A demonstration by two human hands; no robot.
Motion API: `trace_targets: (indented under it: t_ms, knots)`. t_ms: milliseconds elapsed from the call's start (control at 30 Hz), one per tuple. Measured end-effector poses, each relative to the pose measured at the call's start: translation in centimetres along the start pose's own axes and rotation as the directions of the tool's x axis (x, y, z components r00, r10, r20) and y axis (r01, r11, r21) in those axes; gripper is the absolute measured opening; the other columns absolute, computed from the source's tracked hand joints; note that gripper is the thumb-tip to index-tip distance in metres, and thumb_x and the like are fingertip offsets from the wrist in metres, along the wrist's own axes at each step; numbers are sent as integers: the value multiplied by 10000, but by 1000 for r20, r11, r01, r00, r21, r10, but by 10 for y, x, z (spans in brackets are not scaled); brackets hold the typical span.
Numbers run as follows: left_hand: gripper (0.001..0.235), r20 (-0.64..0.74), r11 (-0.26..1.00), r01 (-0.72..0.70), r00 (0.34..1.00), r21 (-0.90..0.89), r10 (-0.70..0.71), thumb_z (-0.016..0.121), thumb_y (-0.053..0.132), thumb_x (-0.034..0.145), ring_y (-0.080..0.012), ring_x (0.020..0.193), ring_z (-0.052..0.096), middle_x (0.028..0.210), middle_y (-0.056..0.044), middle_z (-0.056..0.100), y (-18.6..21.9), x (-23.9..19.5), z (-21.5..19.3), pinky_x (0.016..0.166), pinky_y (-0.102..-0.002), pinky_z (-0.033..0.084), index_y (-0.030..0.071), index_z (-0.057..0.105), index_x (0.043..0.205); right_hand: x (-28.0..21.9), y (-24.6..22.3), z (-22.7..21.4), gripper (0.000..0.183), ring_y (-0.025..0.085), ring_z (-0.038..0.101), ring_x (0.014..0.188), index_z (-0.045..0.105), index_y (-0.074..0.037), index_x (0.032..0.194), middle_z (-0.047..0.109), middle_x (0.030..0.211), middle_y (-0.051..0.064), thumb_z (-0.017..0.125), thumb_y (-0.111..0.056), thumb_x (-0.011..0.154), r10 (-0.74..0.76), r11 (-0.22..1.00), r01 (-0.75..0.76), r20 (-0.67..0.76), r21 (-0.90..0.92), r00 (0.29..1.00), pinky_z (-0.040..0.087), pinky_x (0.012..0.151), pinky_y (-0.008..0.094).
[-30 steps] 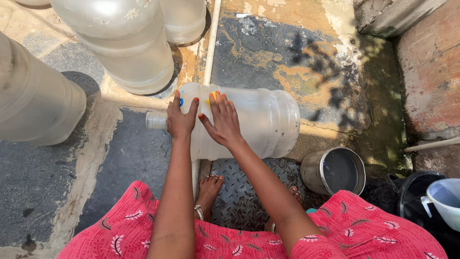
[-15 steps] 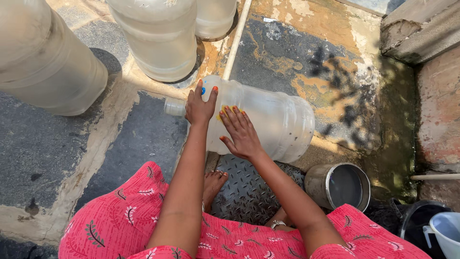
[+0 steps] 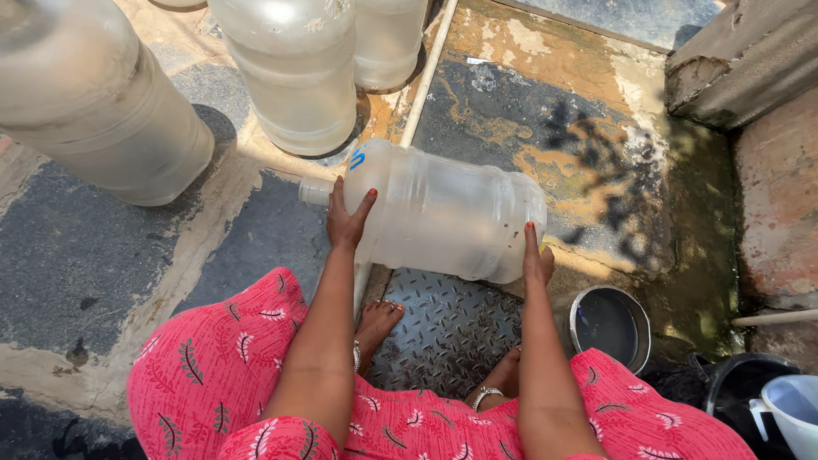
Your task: The person scrubs the exterior of large plastic water jugs with a yellow sponge and water while sitting on the floor.
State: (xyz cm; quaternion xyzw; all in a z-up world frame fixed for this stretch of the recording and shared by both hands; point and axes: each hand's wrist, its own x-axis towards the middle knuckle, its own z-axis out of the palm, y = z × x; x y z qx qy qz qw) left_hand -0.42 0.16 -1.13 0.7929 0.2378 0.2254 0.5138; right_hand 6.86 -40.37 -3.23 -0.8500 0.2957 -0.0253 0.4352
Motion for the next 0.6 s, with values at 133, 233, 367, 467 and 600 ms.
trace_targets:
  t_ms: [133, 233, 367, 467, 600]
  knots:
    - [1090, 92, 947, 139, 981, 289, -172, 664, 781, 771, -442, 1402, 399, 1547, -229, 392, 30, 19, -2, 1123, -537, 332, 125, 329, 1574, 32, -25, -5, 1189, 454, 588, 1262, 597, 117, 1310, 610, 1314, 345, 540, -924, 741, -20, 967, 40, 83, -250, 996, 439, 1083, 479]
    - [989, 61, 909, 208, 968, 361, -245, 585, 791, 852, -452, 1396, 431, 1570, -216, 403, 48, 25, 1, 1127, -561, 361, 174, 356, 1590, 25, -51, 4, 1020, 445, 617, 1244, 627, 55, 1298, 644, 1311, 300, 466, -820, 800, -152, 963, 168, 92, -209, 984, 472, 1053, 476]
    - [928, 25, 902, 208, 972, 379, -234, 582, 765, 878, -447, 1398, 420, 1574, -193, 397, 58, 30, 2, 1112, -572, 354, 193, 373, 1578, -54, -102, 51, 1019, 491, 273, 1481, 388, -10, 1556, 357, 1573, 297, 301, -824, 949, -664, 641, 635, 104, -432, 741, 135, 1203, 638]
    - [902, 24, 896, 220, 968, 386, -248, 576, 756, 894, -442, 1398, 417, 1575, -176, 398, 58, 29, 4, 1114, -569, 352, 197, 380, 1574, -146, -143, 107, 866, 429, 188, 1561, 276, -132, 1621, 266, 1661, 203, 256, -733, 997, -696, 537, 751, 301, -385, 652, 70, 1265, 581]
    - [878, 39, 909, 249, 960, 334, -277, 553, 765, 911, -412, 1410, 446, 1594, -138, 410, 58, 36, 4, 1136, -541, 380, 213, 393, 1574, -191, -162, 138, 777, 369, 271, 1593, 311, -136, 1635, 348, 1681, 147, 202, -649, 1063, -831, 405, 914, 403, -31, 382, 131, 1330, 556]
